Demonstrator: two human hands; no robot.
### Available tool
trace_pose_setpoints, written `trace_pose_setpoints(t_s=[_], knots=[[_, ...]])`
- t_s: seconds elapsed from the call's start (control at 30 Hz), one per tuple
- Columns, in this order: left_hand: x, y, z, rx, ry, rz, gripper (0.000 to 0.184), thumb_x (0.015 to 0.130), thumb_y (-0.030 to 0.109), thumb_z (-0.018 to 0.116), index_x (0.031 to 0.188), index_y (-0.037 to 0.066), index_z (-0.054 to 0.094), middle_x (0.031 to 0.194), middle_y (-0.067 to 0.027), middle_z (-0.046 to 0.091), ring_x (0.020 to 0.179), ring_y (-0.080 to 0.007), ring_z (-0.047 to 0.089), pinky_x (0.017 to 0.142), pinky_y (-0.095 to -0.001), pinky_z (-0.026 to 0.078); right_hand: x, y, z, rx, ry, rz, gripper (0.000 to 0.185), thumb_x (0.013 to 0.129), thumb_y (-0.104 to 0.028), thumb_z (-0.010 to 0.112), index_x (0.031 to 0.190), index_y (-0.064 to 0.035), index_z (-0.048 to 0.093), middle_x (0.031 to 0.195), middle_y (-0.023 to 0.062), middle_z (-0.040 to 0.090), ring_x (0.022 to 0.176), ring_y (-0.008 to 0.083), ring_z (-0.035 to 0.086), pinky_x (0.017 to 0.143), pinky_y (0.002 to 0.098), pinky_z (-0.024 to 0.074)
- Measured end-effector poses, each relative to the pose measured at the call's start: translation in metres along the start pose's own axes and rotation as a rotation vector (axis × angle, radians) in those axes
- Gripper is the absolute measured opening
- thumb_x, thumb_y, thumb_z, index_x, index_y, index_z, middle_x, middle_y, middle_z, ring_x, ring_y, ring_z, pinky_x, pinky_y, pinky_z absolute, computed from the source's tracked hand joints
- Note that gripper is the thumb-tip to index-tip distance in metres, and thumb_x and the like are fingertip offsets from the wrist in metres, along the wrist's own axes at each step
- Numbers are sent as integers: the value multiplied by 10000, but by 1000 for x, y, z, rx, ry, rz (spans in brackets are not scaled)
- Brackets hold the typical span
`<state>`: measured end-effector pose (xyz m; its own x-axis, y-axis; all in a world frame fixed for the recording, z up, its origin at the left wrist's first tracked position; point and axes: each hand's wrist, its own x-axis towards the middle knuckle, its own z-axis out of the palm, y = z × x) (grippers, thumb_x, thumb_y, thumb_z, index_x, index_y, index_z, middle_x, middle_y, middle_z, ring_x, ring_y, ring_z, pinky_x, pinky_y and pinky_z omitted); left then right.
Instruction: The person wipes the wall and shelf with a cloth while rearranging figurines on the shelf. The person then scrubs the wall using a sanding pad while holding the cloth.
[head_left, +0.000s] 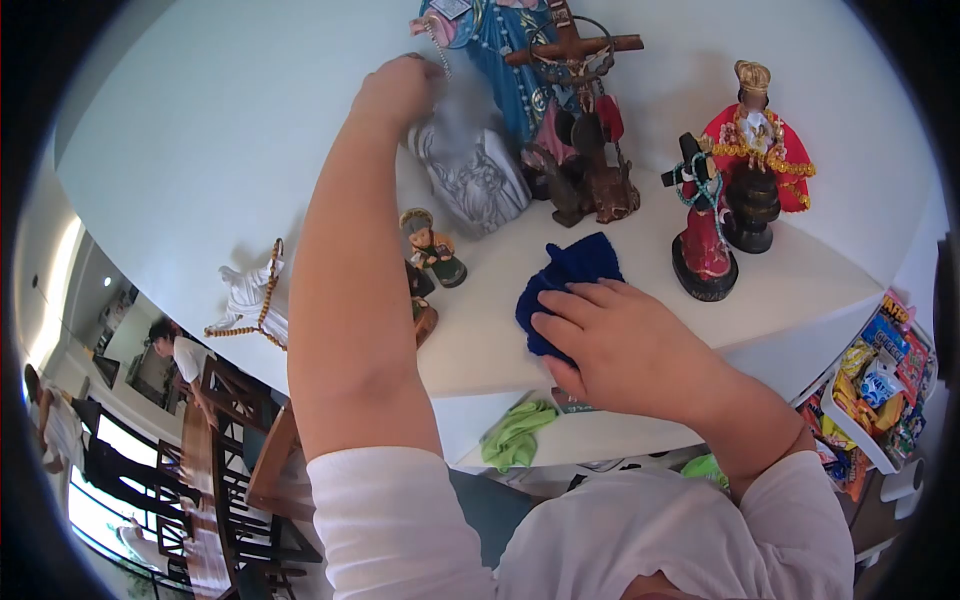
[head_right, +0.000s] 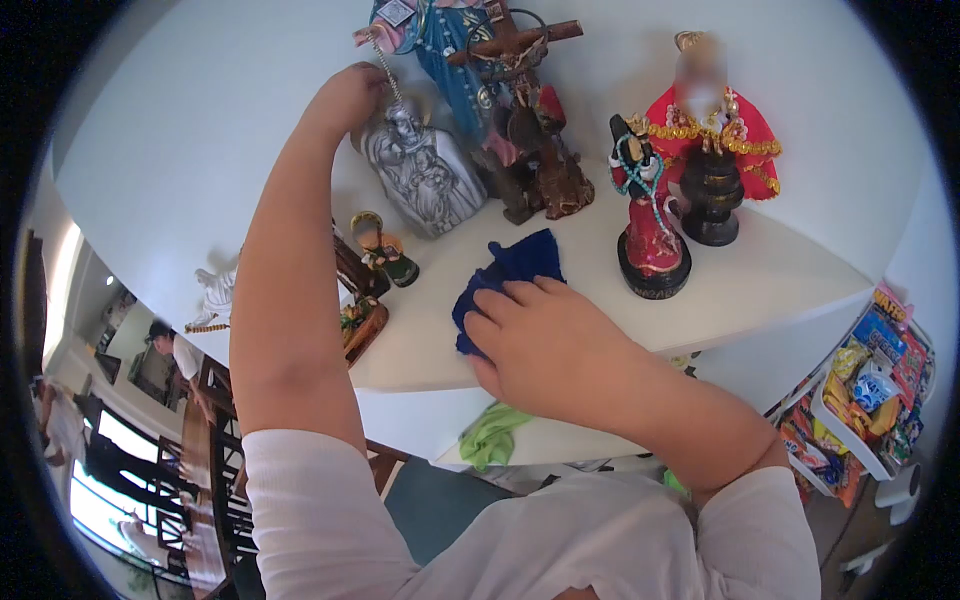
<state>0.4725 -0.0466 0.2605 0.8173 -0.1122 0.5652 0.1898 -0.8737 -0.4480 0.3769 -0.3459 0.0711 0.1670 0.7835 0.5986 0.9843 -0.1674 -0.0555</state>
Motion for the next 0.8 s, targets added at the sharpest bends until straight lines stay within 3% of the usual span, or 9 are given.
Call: trace_pose_setpoints(t_s=[0.1, 0.3, 0.5, 0.8], knots=[[20, -1, 0, -305, -241, -80, 283, 829, 110, 586, 1100, 82, 662, 983, -90, 681, 860, -241, 635, 803, -319, 480, 0, 1, 0, 8, 5, -3, 322, 809, -243, 624, 1060, -41, 613, 1143, 134, 608, 1026, 290, 583, 913, 393, 447], [37, 4, -6, -233, -381, -67, 301, 789, 110, 625, 1083, 141, 684, 951, -102, 689, 844, -225, 638, 778, -338, 486, 1, 0, -4, 17, -9, 6, 323, 813, -252, 619, 1061, -45, 613, 1145, 134, 607, 1022, 282, 585, 908, 396, 449], [29, 9, -22, -207, -358, 70, 166, 765, 162, 646, 890, 86, 724, 904, -142, 685, 851, -261, 646, 782, -373, 489, 1, 2, 0, 7, 12, 0, 322, 809, -256, 622, 1055, -50, 609, 1142, 130, 608, 1020, 274, 587, 903, 396, 452], [37, -13, 10, -304, -252, -7, 196, 758, 202, 658, 908, 84, 704, 867, -136, 678, 825, -283, 641, 757, -386, 491, 2, 1, -2, 8, 6, 5, 335, 797, -258, 630, 1060, -52, 605, 1149, 124, 604, 1034, 270, 582, 906, 392, 452]])
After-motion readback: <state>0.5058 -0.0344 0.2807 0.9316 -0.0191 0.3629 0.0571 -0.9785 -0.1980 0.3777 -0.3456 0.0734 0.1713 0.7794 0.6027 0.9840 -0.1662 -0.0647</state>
